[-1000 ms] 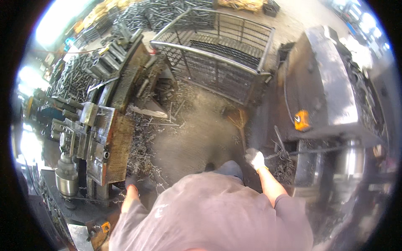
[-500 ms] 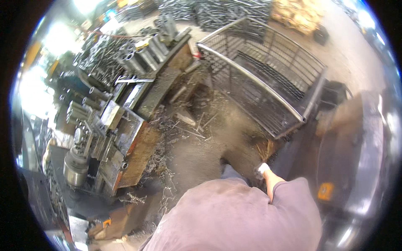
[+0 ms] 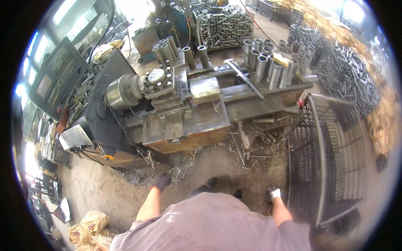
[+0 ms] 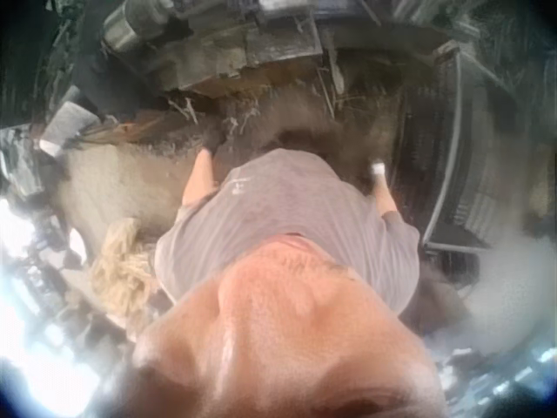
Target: The person repeatedly picks up metal tubes from a wire basket, inserts them into a lathe chuck, operates the machine, removes the processed tubes, and places them into a white bucket. The cycle repeats continuously.
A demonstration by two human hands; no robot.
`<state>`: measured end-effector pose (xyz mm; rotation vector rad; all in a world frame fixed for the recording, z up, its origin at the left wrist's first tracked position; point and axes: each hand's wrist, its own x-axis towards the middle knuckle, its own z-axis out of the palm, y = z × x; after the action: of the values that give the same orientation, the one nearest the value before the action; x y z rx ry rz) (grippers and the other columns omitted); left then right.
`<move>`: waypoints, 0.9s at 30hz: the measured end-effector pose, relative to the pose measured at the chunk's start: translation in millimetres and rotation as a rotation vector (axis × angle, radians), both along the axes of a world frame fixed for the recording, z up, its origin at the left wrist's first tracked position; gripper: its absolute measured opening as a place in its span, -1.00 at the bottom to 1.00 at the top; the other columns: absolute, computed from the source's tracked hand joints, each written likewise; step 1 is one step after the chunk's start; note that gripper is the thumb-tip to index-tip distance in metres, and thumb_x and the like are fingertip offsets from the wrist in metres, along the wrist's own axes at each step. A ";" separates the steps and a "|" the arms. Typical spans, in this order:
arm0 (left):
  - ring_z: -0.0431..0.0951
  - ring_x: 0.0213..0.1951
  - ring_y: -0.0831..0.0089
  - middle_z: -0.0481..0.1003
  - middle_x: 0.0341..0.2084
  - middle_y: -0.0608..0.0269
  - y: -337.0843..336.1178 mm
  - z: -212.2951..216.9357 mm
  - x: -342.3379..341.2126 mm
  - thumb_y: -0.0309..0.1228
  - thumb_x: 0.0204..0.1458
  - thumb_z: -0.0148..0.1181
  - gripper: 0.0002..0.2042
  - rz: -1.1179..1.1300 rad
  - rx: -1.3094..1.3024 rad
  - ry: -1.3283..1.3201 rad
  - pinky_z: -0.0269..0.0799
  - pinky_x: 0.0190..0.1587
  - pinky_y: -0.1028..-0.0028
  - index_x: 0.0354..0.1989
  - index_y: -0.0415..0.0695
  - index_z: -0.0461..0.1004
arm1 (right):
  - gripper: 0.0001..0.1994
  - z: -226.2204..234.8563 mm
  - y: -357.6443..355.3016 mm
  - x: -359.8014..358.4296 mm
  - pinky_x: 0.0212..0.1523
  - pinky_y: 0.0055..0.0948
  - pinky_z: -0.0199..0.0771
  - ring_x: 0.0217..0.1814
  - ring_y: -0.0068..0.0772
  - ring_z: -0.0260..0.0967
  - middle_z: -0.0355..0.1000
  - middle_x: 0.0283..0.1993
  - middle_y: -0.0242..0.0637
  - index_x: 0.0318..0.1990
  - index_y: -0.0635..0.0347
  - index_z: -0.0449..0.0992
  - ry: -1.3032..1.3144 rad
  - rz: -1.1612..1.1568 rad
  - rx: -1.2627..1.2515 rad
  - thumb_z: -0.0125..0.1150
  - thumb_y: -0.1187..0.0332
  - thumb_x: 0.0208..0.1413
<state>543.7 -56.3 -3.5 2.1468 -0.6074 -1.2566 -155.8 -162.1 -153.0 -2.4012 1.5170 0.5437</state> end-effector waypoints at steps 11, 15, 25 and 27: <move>0.54 0.09 -0.09 0.55 0.12 -0.10 35.7 28.7 271.2 0.07 0.39 -0.06 -0.44 1.010 -0.240 -0.864 0.47 0.08 0.10 0.25 -0.17 0.44 | -0.84 47.9 -29.8 116.3 -0.12 -0.18 0.69 -0.10 -0.12 0.70 0.70 -0.15 -0.22 -0.20 -0.01 0.74 -0.447 -0.529 0.377 0.26 0.30 0.17; 0.53 0.21 -0.21 0.52 0.24 -0.21 33.9 62.6 269.3 0.17 0.44 -0.17 -0.33 1.013 -0.092 -0.889 0.46 0.18 0.06 0.37 -0.21 0.40 | -0.86 76.6 -53.3 153.8 -0.44 -0.23 0.70 -0.39 -0.18 0.70 0.67 -0.24 -0.13 -0.24 0.29 0.68 -0.627 -0.723 0.386 0.25 0.43 0.17; 0.63 -0.02 0.05 0.63 0.01 0.07 74.5 36.4 323.2 -0.01 0.43 0.00 -0.52 1.044 -0.421 -0.567 0.51 0.10 0.11 0.23 -0.15 0.51 | -0.78 95.1 -80.4 180.2 -0.48 -0.21 0.68 -0.40 -0.12 0.70 0.66 -0.21 -0.05 -0.06 0.36 0.62 -0.764 -1.268 0.654 0.21 0.41 0.24; 0.59 -0.01 0.16 0.60 0.02 0.14 90.8 38.2 340.9 -0.03 0.41 0.04 -0.55 0.984 -0.675 -0.026 0.51 0.11 0.12 0.23 -0.12 0.50 | -0.84 87.8 -80.4 169.7 -0.40 -0.15 0.72 -0.34 -0.08 0.70 0.67 -0.23 -0.04 -0.15 0.31 0.64 -0.777 -1.208 0.658 0.21 0.41 0.28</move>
<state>884.5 34.4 34.7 1.5199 0.0698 -0.3867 13.9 -242.5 -65.2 -0.7499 1.6484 -0.1615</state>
